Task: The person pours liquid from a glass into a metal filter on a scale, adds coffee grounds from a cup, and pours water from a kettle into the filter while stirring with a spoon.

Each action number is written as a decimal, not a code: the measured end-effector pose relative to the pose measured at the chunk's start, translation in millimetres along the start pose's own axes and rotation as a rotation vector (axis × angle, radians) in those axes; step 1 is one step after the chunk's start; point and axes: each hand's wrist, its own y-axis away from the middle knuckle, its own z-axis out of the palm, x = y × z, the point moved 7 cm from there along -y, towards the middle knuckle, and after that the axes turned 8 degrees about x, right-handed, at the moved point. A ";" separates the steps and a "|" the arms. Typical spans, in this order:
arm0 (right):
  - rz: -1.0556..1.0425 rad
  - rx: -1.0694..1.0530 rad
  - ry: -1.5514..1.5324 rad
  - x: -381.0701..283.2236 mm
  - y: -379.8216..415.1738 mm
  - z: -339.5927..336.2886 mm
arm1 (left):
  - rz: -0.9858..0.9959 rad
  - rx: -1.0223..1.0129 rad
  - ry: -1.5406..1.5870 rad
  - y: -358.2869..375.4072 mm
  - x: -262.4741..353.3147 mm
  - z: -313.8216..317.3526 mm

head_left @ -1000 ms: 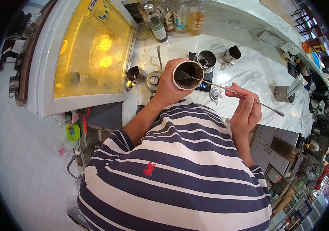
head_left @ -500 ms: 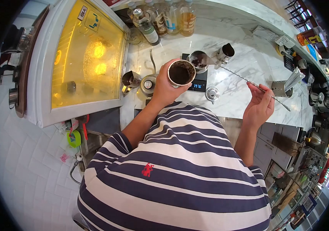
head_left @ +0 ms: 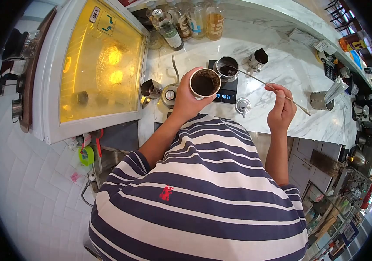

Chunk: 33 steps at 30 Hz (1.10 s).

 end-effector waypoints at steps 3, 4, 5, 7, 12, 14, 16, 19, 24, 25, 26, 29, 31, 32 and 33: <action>-0.007 -0.008 -0.010 -4.0 0.2 -2.5 | 0.008 -0.007 -0.022 -0.4 -0.3 0.9; -0.008 -0.001 -0.028 -4.3 0.4 -3.3 | 0.010 -0.007 -0.025 0.0 -0.3 1.2; -0.009 0.006 -0.045 -4.3 1.0 -4.2 | 0.011 -0.007 -0.028 0.6 -0.4 1.6; -0.011 0.024 -0.063 -5.2 1.9 -6.7 | 0.052 -0.054 -0.089 0.7 0.1 3.0; -0.043 0.135 -0.105 -19.3 1.6 -17.6 | 0.075 -0.076 -0.139 1.3 -2.9 2.2; -0.039 0.181 -0.183 -23.6 1.0 -25.4 | 0.080 -0.071 -0.153 1.3 -1.6 2.2; -0.033 0.238 -0.300 -31.7 0.5 -32.6 | 0.074 -0.079 -0.135 0.5 3.3 3.0; -0.024 0.236 -0.404 -47.2 4.4 -39.9 | 0.026 -0.092 -0.047 -0.7 9.2 4.7; -0.114 0.103 -0.479 -73.9 8.3 -24.4 | 0.039 -0.068 0.076 -6.1 25.4 12.7; -0.122 0.089 -0.441 -77.0 10.1 -20.4 | 0.061 -0.050 0.100 -7.6 30.0 14.5; -0.132 0.076 -0.405 -79.7 11.1 -16.4 | 0.085 -0.032 0.124 -9.1 34.5 15.7; -0.176 0.080 -0.316 -83.1 15.2 -8.0 | 0.078 -0.042 0.140 -10.0 40.1 18.8; -0.187 0.100 -0.288 -85.5 17.8 -2.4 | 0.094 -0.047 0.134 -9.6 42.5 19.2; -0.184 0.100 -0.274 -86.9 18.4 -0.1 | 0.113 -0.045 0.122 -9.2 43.5 19.3; -0.180 0.100 -0.260 -88.1 18.9 1.7 | 0.131 -0.042 0.110 -8.7 44.5 19.3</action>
